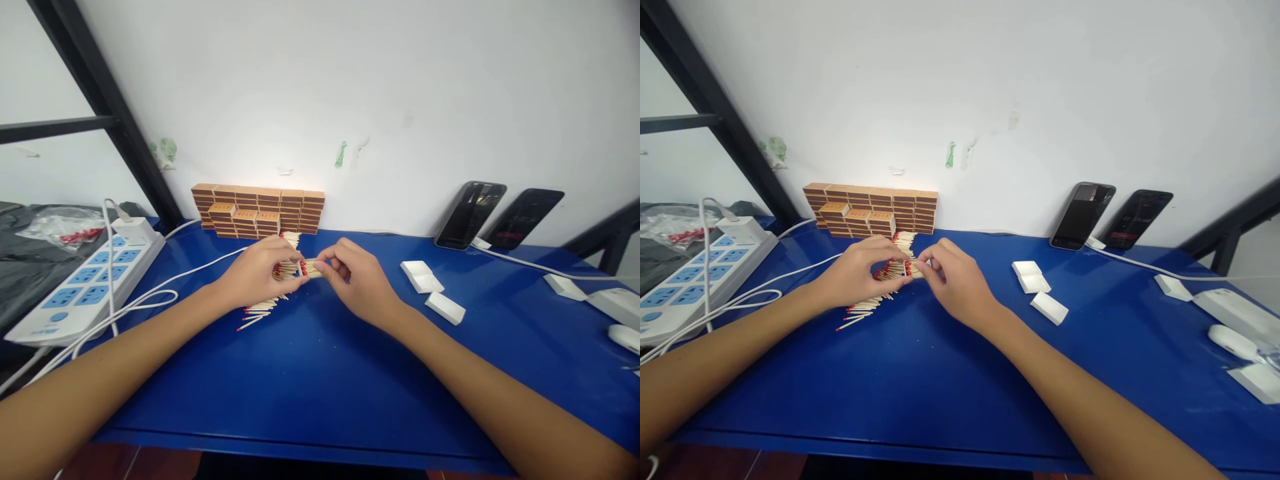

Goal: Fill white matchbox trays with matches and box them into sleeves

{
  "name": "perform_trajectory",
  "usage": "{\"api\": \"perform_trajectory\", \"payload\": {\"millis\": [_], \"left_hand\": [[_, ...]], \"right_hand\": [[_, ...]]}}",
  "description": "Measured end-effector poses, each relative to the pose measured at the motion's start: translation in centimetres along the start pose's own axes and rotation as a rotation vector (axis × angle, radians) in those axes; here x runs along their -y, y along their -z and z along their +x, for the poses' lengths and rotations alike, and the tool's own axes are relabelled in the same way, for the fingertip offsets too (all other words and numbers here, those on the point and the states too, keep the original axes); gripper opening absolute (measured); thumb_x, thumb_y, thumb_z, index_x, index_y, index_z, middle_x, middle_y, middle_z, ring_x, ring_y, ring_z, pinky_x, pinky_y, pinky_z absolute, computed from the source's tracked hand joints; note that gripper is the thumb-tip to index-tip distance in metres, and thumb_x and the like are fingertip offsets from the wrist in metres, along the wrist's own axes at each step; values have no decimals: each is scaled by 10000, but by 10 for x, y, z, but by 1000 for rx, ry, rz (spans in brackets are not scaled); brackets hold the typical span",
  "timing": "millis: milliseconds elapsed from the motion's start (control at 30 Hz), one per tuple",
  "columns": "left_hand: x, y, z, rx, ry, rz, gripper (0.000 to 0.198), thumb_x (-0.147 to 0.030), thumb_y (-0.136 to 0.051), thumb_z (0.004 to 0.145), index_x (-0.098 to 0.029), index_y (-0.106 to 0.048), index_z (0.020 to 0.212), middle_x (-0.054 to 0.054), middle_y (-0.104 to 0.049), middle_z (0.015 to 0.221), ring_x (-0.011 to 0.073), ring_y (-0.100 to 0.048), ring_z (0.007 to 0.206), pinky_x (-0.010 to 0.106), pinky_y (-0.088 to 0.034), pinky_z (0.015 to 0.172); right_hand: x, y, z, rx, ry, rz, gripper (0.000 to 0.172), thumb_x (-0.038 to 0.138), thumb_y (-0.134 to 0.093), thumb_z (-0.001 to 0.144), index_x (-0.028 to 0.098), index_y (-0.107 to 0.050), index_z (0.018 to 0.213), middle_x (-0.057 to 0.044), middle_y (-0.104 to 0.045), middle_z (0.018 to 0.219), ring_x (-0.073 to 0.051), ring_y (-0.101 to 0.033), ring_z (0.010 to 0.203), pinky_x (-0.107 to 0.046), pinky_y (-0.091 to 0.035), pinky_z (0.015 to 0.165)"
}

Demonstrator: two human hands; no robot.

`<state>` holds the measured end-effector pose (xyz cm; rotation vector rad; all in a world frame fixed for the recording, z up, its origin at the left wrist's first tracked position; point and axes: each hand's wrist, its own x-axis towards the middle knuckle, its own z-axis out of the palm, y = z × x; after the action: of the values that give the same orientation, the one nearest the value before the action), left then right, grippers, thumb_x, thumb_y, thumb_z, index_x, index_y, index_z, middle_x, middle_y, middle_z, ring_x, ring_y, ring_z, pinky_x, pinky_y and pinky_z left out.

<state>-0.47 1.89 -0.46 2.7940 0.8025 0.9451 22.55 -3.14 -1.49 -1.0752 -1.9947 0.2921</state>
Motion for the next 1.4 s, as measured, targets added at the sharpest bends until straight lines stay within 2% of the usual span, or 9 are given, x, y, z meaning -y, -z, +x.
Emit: {"api": "perform_trajectory", "payload": {"millis": [67,167,333,467,633,800,967,1233,1400], "left_hand": [[3,1,0,-1,19,32,243,-395,-742,903,-195,-754,1040,67,-738,970,233,-665,931,363,-534,822],[6,1,0,-2,45,55,262,-405,-742,907,-191,-749,1058,71,-739,990,242,-652,956,380,-534,845],[7,3,0,-8,48,70,263,-413,-744,910,-192,-747,1054,65,-726,978,233,-640,940,367,-528,824],[7,5,1,-21,6,86,242,-406,-734,923,-192,-742,1034,54,-719,967,219,-633,918,353,-513,804],[6,3,0,-25,12,96,270,-415,-737,917,-176,-741,1042,61,-718,960,223,-633,923,357,-518,792],[7,3,0,-16,26,98,270,-425,-733,917,-187,-747,1043,59,-723,959,225,-639,919,368,-528,802],[11,3,0,-31,10,126,289,-452,-716,929,-189,-746,1046,61,-727,979,224,-649,928,364,-530,806],[15,0,-3,9,-22,91,250,-395,-704,939,-198,-741,1089,71,-737,991,232,-658,957,379,-545,842],[13,0,-3,19,-16,91,289,-401,-713,918,-191,-743,1114,94,-745,994,250,-666,948,404,-553,851]], "right_hand": [[16,-10,-6,46,61,52,99,251,-627,1012,205,-714,1000,-6,-584,860,-131,-556,734,-272,-465,720],[38,-32,-15,258,193,101,134,237,-631,1013,212,-748,1074,-40,-647,978,-161,-622,896,-294,-502,844],[51,-55,-21,382,188,6,242,276,-629,1020,179,-754,1203,-67,-649,1031,-189,-618,942,-334,-516,871],[49,-56,-22,381,201,-15,232,281,-615,1029,196,-769,1181,-57,-636,1005,-181,-609,910,-330,-510,853],[49,-56,-20,361,156,14,138,250,-647,1011,189,-768,984,-42,-637,966,-166,-615,894,-305,-498,833],[50,-57,-19,372,90,31,155,246,-667,998,189,-727,1130,-52,-674,1071,-177,-640,936,-312,-495,825],[53,-55,-17,430,56,-16,111,258,-647,1015,177,-713,977,-42,-664,1010,-168,-636,894,-301,-475,788],[47,-41,-19,480,145,-103,175,319,-581,1055,174,-664,1002,-54,-654,1035,-167,-628,844,-303,-471,751],[19,-8,-2,260,36,-146,134,275,-541,1070,194,-638,1024,-55,-618,1054,-173,-615,900,-300,-463,788]]}}
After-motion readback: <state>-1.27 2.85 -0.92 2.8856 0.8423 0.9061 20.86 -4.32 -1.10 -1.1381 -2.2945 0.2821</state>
